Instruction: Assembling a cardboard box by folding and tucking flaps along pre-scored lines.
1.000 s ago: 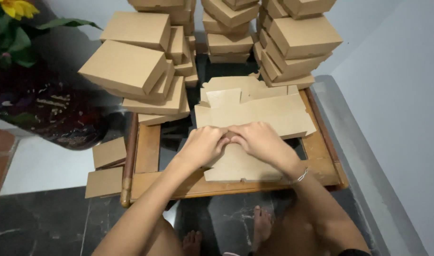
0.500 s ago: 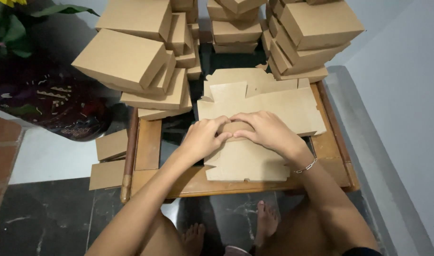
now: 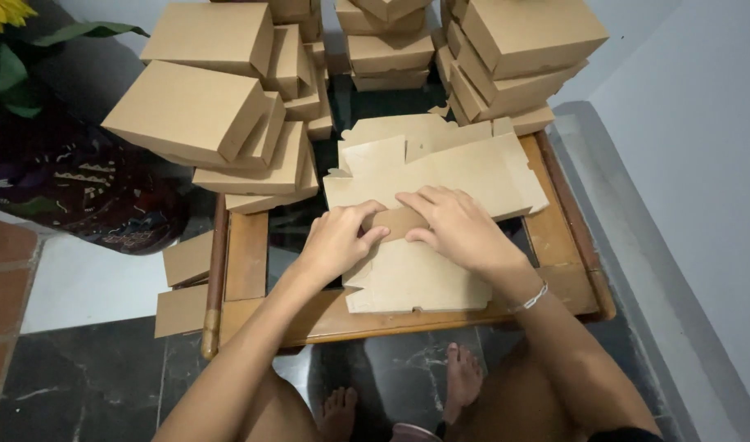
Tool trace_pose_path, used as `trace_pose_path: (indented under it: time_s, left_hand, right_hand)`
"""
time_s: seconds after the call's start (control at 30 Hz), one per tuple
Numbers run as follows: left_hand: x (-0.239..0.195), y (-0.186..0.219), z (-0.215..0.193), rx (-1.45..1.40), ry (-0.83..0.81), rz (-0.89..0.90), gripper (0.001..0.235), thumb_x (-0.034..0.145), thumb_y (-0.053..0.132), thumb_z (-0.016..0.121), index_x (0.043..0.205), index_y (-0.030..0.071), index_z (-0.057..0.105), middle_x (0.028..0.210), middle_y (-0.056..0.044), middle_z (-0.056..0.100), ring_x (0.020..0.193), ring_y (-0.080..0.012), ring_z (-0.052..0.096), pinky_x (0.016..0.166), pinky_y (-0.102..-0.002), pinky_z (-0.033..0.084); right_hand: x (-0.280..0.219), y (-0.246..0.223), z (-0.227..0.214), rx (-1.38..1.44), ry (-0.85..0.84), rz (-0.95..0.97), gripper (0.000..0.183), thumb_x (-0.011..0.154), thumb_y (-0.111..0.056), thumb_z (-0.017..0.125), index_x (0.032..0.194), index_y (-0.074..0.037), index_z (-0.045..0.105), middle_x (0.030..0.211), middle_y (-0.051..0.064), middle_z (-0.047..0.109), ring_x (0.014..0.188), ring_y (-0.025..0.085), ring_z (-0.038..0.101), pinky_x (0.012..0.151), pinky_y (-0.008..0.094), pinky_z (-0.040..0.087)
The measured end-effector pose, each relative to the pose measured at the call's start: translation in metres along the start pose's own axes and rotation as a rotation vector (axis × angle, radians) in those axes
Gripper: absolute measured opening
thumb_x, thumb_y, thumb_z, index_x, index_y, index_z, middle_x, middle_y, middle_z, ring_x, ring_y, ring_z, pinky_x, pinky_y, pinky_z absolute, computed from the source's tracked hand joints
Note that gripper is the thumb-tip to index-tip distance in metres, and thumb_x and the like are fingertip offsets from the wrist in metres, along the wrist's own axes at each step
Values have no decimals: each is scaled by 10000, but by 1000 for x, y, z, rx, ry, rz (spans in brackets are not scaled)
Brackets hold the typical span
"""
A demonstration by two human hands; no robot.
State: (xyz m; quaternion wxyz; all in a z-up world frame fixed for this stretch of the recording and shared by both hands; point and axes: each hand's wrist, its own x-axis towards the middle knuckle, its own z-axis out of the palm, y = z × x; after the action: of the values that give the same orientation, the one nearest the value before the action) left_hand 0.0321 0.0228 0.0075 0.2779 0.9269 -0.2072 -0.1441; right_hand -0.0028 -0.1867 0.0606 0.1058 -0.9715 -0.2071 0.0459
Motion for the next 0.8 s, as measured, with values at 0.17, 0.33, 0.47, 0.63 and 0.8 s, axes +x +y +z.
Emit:
trace_pose_path:
  time_s: [0.17, 0.33, 0.47, 0.63, 0.8]
  left_hand:
    - [1, -1, 2, 4, 5, 6, 338, 957, 300, 634, 1285, 230, 668, 936, -138, 776, 929, -358, 749, 854, -518, 575]
    - [4, -5, 4, -1, 5, 22, 307, 962, 320, 619, 1256, 257, 684, 923, -120, 774, 923, -351, 749, 853, -522, 574]
    - [4, -6, 3, -12, 3, 27, 304, 961, 313, 616, 1244, 236, 696, 936, -113, 772, 921, -349, 746, 831, -518, 579]
    - [2, 1, -4, -53, 25, 46, 354, 944, 282, 644, 1292, 218, 662, 1027, -116, 751, 947, -339, 735, 812, -523, 584]
    - [-4, 8, -14, 2, 33, 109, 346, 947, 270, 658, 1289, 240, 699, 1155, -113, 655, 1112, -376, 651, 851, -531, 581]
  right_hand:
    - [-10, 13, 43, -283, 290, -168, 646, 878, -287, 738, 1471, -200, 497, 1404, 65, 497, 1305, 246, 509, 1072, 397, 433]
    - [-20, 15, 54, -353, 405, -322, 296, 966, -231, 658, 1250, -162, 616, 1301, 36, 528, 1245, 209, 527, 1055, 376, 416]
    - [-26, 7, 52, -402, 326, -329, 150, 1002, -230, 587, 1128, -165, 637, 1120, -13, 552, 1183, 166, 536, 1056, 368, 400]
    - [-29, 8, 62, -399, 248, -270, 247, 1039, -232, 514, 1264, -182, 602, 1260, -5, 566, 1262, 137, 519, 1098, 355, 362]
    - [-35, 0, 60, -405, 214, -221, 319, 1060, -256, 449, 1351, -172, 549, 1364, -1, 527, 1334, 133, 505, 1162, 437, 314]
